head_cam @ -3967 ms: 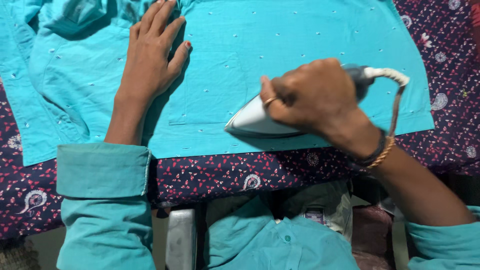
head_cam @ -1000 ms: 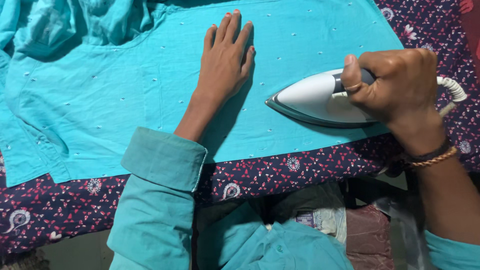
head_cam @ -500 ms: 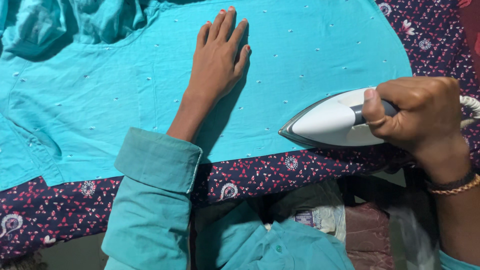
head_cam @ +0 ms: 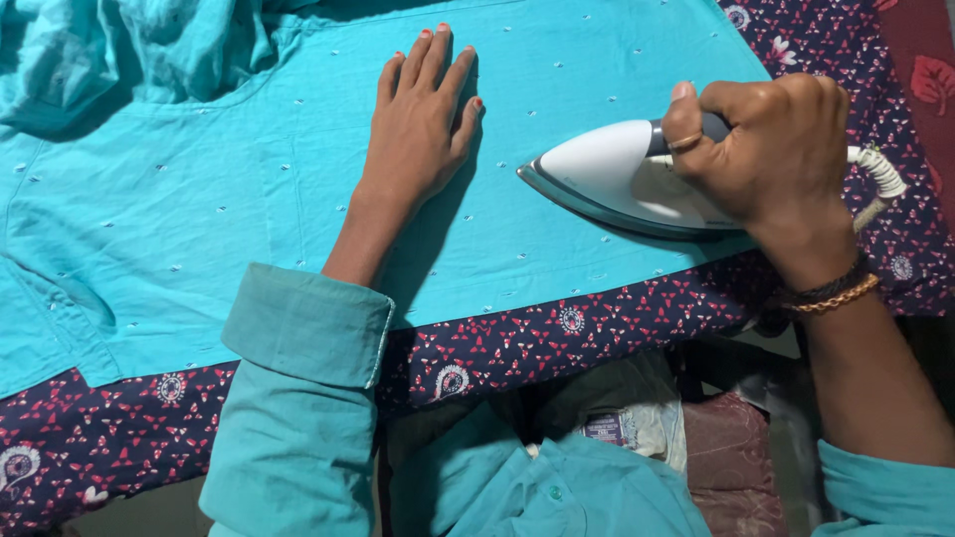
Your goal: The person irons a light blue shirt on a patterned ironing board. They smooth the fabric with one hand while moving the iron with the other, covering the front panel and pocket area.
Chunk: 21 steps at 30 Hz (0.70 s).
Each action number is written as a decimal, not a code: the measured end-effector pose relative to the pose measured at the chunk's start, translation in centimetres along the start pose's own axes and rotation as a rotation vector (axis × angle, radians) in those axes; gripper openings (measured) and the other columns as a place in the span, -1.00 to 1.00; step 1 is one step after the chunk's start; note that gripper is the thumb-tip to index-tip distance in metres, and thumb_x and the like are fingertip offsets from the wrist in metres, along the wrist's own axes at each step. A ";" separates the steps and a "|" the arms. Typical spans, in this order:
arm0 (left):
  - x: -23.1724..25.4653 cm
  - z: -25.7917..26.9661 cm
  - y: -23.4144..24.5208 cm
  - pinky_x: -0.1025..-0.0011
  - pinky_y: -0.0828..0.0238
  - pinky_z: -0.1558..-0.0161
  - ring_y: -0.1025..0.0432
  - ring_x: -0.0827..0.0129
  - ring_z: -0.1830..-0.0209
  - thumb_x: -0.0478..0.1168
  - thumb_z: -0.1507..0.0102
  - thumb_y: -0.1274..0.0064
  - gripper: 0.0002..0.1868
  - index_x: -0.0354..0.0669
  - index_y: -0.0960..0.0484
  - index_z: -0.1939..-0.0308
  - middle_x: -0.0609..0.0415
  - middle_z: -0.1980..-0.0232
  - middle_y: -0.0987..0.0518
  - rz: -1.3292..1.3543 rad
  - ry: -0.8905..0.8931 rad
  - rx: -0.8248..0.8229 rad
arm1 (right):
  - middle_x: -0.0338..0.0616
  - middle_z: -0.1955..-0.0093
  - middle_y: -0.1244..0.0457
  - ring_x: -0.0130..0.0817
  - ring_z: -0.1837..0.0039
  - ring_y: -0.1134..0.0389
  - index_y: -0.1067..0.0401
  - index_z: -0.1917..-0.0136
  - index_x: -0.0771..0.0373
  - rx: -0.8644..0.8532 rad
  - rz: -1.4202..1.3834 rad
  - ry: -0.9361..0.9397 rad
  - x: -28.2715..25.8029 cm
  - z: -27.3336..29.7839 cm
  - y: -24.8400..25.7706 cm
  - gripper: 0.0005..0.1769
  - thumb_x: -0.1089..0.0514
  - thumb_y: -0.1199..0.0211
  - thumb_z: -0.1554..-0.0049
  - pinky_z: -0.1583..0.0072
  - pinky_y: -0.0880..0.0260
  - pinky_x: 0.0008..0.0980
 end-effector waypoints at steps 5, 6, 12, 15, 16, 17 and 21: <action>-0.2 -0.2 0.2 -0.05 0.11 -0.52 -0.03 -0.04 -0.61 -0.06 -0.44 0.00 -0.46 -0.19 -0.41 -0.46 -0.24 -0.58 -0.20 0.044 0.011 -0.032 | -0.09 0.55 -0.14 -0.21 0.49 -0.15 -0.55 0.34 0.27 -0.057 -0.069 0.068 0.2 1.5 0.1 -0.40 -0.11 -0.10 -0.41 0.31 -0.13 -0.26; -0.3 -0.1 0.2 -0.05 0.11 -0.52 -0.03 -0.04 -0.61 -0.06 -0.44 0.00 -0.46 -0.19 -0.41 -0.46 -0.24 -0.58 -0.20 0.050 0.011 -0.036 | -0.10 0.55 -0.15 -0.24 0.48 -0.17 -0.55 0.34 0.26 -0.060 -0.077 0.074 0.2 1.9 0.2 -0.37 -0.13 -0.10 -0.45 0.31 -0.14 -0.31; -0.3 0.2 0.3 -0.05 0.11 -0.52 -0.03 -0.04 -0.62 -0.06 -0.45 -0.01 -0.47 -0.19 -0.42 -0.46 -0.23 -0.59 -0.20 0.047 -0.006 -0.037 | -0.02 0.54 -0.13 -0.10 0.46 -0.16 -0.60 0.30 0.27 0.058 0.059 -0.051 2.1 1.2 -0.2 -0.40 -0.10 -0.10 -0.43 0.28 -0.17 -0.19; -0.1 0.4 0.5 -0.05 0.12 -0.52 -0.03 -0.04 -0.61 -0.06 -0.44 -0.02 -0.46 -0.20 -0.40 -0.47 -0.23 -0.59 -0.20 0.043 -0.004 -0.069 | 0.00 0.57 -0.11 -0.09 0.49 -0.15 -0.51 0.39 0.28 0.102 0.171 -0.115 3.7 -0.1 -0.9 -0.31 -0.10 -0.11 -0.49 0.30 -0.17 -0.17; 0.3 0.3 1.2 -0.05 0.07 -0.48 -0.07 -0.05 -0.57 -0.07 -0.42 -0.04 -0.47 -0.22 -0.44 -0.43 -0.24 -0.55 -0.24 0.022 -0.029 -0.028 | 0.00 0.59 -0.10 -0.10 0.51 -0.14 -0.47 0.43 0.28 0.111 0.199 -0.137 4.4 -0.5 -1.1 -0.28 -0.10 -0.10 -0.51 0.31 -0.17 -0.16; 0.8 0.4 2.0 -0.05 0.01 -0.44 -0.12 -0.06 -0.53 -0.09 -0.41 -0.06 -0.48 -0.24 -0.47 -0.39 -0.25 -0.51 -0.29 0.000 -0.053 0.011 | -0.04 0.58 -0.11 -0.15 0.48 -0.15 -0.47 0.44 0.25 0.168 0.249 -0.096 4.3 -0.6 -0.9 -0.33 -0.07 -0.08 -0.45 0.30 -0.17 -0.21; 3.2 0.7 3.5 0.04 -0.27 -0.18 -0.35 -0.03 -0.22 -0.20 -0.24 -0.13 -0.68 -0.28 -0.60 -0.04 -0.17 -0.15 -0.48 -0.053 0.085 -0.053 | -0.16 0.56 -0.12 -0.29 0.43 -0.16 -0.45 0.46 0.16 0.284 0.339 -0.025 4.0 -0.2 -0.8 -0.43 0.00 -0.04 -0.35 0.26 -0.19 -0.33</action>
Point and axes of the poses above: each hand's wrist, its own z-axis away from the middle knuckle, its own y-axis out of the back of the hand, x = y × z, the point moved 9 cm from there along -z, towards the middle knuckle
